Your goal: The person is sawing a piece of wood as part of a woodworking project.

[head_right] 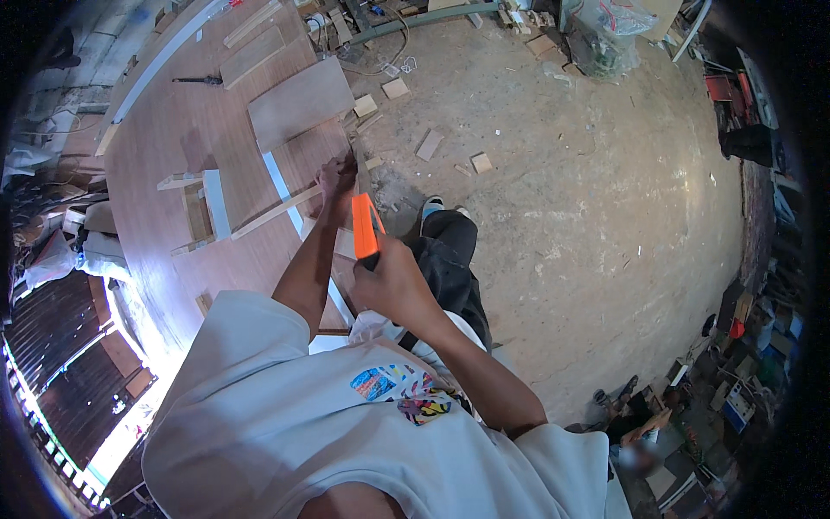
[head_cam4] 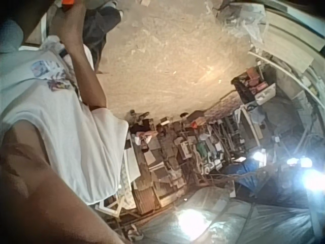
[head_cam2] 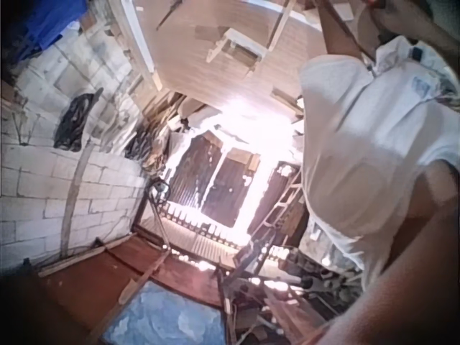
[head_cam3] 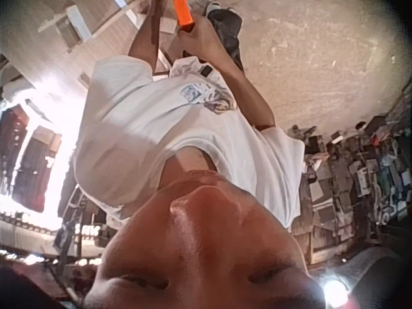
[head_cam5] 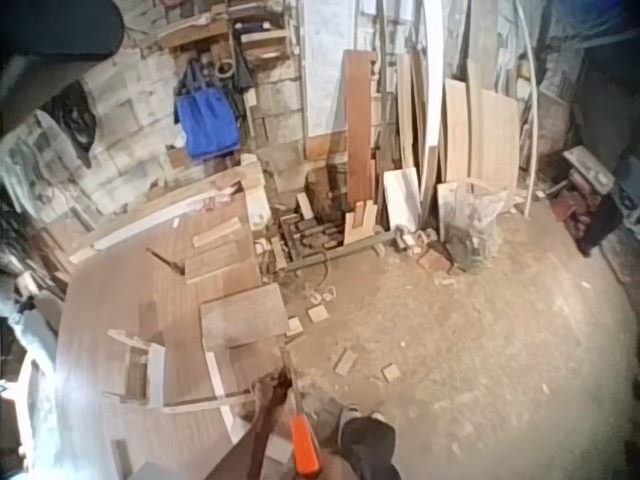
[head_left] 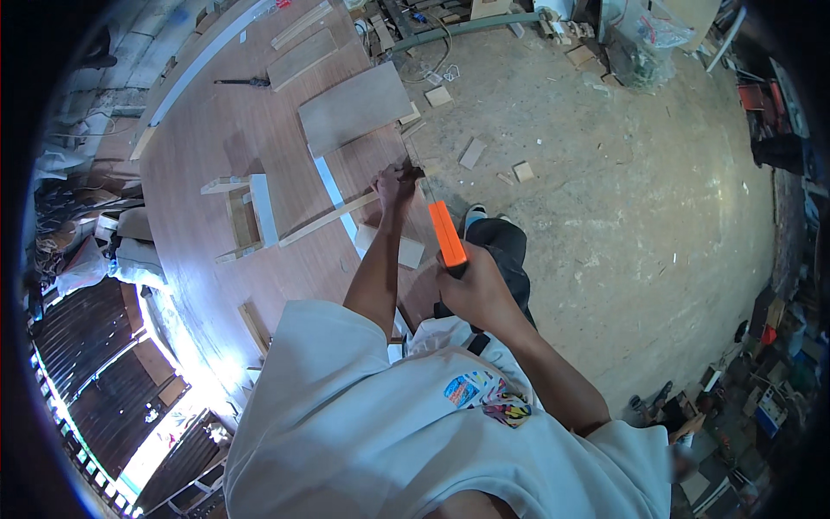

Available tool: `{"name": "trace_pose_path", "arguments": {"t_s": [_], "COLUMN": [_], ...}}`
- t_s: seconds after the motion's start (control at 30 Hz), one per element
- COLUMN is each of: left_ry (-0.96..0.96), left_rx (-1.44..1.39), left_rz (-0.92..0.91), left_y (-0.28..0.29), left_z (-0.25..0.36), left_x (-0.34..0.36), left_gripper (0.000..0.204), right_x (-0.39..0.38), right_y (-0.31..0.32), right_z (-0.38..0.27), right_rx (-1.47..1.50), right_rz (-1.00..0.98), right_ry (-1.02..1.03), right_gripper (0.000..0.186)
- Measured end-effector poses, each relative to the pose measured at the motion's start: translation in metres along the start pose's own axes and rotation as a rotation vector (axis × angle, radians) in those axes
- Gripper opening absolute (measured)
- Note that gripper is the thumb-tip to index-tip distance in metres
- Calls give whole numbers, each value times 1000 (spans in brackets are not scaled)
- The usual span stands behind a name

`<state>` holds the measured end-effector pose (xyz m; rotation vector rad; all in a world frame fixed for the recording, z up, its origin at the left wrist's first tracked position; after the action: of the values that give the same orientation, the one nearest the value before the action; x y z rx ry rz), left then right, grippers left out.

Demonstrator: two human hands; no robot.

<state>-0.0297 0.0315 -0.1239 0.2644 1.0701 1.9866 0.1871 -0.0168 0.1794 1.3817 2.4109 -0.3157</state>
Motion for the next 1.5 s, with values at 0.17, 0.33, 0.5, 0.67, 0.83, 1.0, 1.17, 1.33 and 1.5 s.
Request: {"name": "trace_pose_path", "arguments": {"t_s": [0.17, 0.33, 0.5, 0.67, 0.83, 1.0, 1.17, 1.33, 1.5], "left_ry": [-85, -299, -232, -208, -281, -347, -308, -558, -582], "left_rx": [48, 88, 67, 97, -49, -43, -122, -17, 214], "left_rz": [-176, 63, -6, -7, 3, 34, -45, -147, -34], "left_y": [25, -5, -7, -4, -5, 0, 3, 15, 27], "left_z": [44, 25, 23, 17, 24, 18, 27, 34, 25], "left_x": [-15, -5, -8, -11, -6, -5, -3, -11, -15], "left_gripper": [20, 20, 21, 19, 18, 22, 21, 32, 34], "right_x": [52, 83, 49, 53, 28, -27, -89, -151, -186], "right_y": [-5, -3, 11, 42, 135, 204, 243, 261, 281], "right_z": [61, 149, 176, 138, 171, 232, 307, 364, 423], "right_rx": [-210, 12, 49, 294, 709, 123, -110, -140, -100], "right_rz": [33, 154, 246, 364, 336, 460, 509, 550, 566], "right_ry": [-46, -354, -139, -363, -300, -338, -470, -621, -877], "right_gripper": [13, 14, 7, 5, 14, 12, 7, 3, 10]}}
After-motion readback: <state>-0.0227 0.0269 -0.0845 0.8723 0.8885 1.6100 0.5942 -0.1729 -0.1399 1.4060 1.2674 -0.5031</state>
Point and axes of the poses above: each hand's wrist, its own x-axis towards the middle knuckle, its own y-axis out of the back of the hand, z = x × y, the point moved 2 cm from there along x, towards the middle knuckle, and after that the axes turned 5 degrees about x, right-handed, at the moved point
